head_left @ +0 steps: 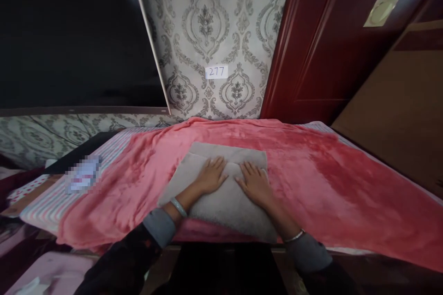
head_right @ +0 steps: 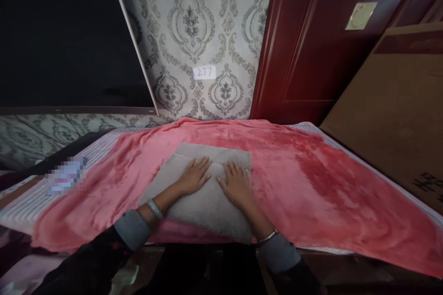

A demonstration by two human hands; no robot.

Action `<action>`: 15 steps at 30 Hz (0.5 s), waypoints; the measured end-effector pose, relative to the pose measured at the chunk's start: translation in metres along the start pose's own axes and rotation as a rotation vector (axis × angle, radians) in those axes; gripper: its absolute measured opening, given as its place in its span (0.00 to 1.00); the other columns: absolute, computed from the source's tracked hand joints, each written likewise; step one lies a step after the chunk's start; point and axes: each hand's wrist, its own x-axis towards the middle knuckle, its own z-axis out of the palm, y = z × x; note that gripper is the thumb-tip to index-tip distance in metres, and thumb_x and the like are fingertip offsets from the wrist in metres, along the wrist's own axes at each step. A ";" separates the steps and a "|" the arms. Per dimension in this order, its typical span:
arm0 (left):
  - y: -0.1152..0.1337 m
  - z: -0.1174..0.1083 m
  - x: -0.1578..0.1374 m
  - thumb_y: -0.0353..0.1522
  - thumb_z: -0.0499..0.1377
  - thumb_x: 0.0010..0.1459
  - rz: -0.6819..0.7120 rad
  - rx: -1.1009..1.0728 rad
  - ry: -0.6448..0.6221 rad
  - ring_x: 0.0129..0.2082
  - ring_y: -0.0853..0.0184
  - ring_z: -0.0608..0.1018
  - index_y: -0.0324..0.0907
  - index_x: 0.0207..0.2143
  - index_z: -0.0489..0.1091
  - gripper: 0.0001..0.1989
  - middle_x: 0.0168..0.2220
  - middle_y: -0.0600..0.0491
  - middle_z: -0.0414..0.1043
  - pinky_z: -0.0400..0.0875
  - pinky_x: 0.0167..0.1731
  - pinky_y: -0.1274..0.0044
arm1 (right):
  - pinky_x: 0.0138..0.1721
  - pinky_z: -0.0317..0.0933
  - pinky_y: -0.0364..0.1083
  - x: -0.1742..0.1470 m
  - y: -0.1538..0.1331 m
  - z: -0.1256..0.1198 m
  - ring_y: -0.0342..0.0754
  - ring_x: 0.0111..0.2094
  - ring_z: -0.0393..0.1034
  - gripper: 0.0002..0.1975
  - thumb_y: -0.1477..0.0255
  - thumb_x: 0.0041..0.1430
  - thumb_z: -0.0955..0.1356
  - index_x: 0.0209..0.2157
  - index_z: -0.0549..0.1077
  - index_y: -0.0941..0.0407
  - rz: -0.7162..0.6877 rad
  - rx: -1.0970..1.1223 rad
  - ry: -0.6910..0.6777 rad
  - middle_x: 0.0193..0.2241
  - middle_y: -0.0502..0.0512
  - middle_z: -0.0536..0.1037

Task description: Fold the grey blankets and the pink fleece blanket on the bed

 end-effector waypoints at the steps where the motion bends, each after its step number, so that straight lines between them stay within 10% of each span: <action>1: 0.003 0.006 -0.001 0.44 0.44 0.68 0.012 -0.003 -0.024 0.72 0.58 0.51 0.40 0.69 0.51 0.31 0.71 0.42 0.49 0.42 0.69 0.57 | 0.67 0.39 0.60 -0.001 -0.001 0.005 0.57 0.70 0.41 0.32 0.59 0.70 0.57 0.69 0.55 0.61 0.006 -0.019 -0.027 0.69 0.62 0.50; 15: -0.123 -0.019 0.005 0.43 0.38 0.70 -0.299 0.015 -0.120 0.72 0.61 0.47 0.46 0.71 0.47 0.29 0.73 0.48 0.40 0.47 0.68 0.58 | 0.68 0.38 0.60 -0.001 0.009 0.023 0.55 0.70 0.40 0.34 0.56 0.70 0.56 0.70 0.53 0.60 0.011 -0.028 -0.031 0.70 0.61 0.48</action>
